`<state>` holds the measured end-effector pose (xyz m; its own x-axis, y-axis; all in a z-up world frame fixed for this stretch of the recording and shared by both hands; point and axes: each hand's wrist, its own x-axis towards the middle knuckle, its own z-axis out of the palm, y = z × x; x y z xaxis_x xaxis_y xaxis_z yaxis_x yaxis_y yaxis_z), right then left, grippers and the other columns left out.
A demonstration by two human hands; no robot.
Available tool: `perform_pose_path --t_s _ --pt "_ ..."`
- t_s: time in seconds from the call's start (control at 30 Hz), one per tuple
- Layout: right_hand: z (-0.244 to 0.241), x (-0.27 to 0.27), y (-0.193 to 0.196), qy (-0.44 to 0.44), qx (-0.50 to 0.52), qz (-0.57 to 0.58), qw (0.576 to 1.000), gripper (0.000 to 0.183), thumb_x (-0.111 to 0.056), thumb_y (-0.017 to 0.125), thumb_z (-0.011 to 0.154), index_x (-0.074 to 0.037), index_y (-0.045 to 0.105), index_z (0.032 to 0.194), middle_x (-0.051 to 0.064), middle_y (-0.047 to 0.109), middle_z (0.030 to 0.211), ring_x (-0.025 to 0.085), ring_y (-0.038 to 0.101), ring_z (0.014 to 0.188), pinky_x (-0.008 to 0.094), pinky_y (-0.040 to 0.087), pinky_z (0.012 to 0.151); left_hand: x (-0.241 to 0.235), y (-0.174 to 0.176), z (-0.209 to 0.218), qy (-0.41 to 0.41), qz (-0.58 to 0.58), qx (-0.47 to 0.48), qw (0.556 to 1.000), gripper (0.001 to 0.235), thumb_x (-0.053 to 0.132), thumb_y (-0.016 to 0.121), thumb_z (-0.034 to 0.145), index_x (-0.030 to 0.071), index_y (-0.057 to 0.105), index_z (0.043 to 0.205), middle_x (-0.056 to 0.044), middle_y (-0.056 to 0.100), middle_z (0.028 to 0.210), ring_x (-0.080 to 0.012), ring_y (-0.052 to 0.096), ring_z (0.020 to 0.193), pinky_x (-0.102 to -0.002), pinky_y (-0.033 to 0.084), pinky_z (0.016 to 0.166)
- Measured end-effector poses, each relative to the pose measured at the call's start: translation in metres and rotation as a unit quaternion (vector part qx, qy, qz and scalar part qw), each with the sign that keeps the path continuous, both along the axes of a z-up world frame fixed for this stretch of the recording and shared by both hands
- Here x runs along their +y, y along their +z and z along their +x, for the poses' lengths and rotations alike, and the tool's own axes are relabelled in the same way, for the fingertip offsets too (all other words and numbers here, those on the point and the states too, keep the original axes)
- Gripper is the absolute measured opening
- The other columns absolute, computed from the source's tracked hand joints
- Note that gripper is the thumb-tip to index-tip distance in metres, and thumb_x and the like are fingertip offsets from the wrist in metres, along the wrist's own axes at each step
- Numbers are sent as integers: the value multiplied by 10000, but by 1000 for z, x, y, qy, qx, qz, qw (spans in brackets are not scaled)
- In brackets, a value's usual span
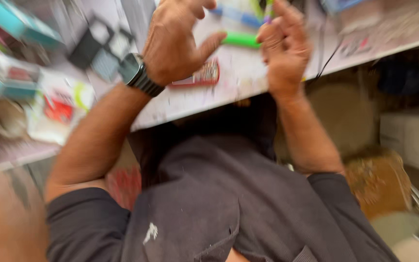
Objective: The person cleans a disassembled red mobile phone using a green toothbrush and a liquid from a bottle. They scrub the phone's exterior and internal components, repeatedly dipping the brush into the liquid and brushing different areas of the device.
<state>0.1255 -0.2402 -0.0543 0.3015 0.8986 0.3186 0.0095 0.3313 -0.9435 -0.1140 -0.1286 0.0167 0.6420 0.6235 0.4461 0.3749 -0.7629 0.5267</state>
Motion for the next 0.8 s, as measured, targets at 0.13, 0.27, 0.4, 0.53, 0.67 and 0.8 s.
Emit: perform_pose_path --t_s 0.13,0.27,0.4,0.53,0.67,0.8 --pt "15 -33 -9 47 -53 -6 997 324 -89 690 1199 -114 572 1500 43 667 973 68 518 672 190 413 561 -41 -5 -21 -76 129 131 980 679 491 887 780 33 642 1217 -133 631 1239 -302 561 1164 -495 388 1009" --pt "13 -48 -16 52 -72 -24 996 381 -69 707 1166 -106 590 1527 33 657 984 62 544 708 180 434 566 -49 -14 -26 -72 102 150 981 685 430 882 802 23 630 1291 -126 623 1285 -300 534 1233 -496 357 1053" --pt "11 -53 -16 50 -86 -24 995 375 -58 715 1156 -97 596 1510 35 658 1012 69 572 765 182 450 601 -44 -25 -27 -65 95 163 980 603 344 865 837 20 626 1286 -109 654 1206 -302 565 1242 -471 408 1087" --pt "9 -60 -6 45 -143 -20 989 357 -51 717 1148 -99 612 1485 16 649 958 48 552 740 182 449 641 -31 -35 -31 -79 69 103 989 587 292 873 844 -20 628 1276 -147 674 1236 -346 608 1178 -485 455 1024" --pt "1 -63 17 29 -248 16 968 354 -45 738 1118 -83 631 1454 57 680 973 95 611 825 221 487 724 -17 -37 -48 -77 -23 -55 995 526 199 869 933 15 611 1353 -107 680 1248 -271 677 1133 -399 555 1017" --pt "-15 -62 35 29 -295 8 955 333 -41 737 1096 -60 640 1414 120 696 1038 155 651 881 259 529 783 -8 -47 -53 -96 -278 -254 921 366 97 631 996 12 586 1349 -75 669 1228 -155 705 1050 -310 618 957"
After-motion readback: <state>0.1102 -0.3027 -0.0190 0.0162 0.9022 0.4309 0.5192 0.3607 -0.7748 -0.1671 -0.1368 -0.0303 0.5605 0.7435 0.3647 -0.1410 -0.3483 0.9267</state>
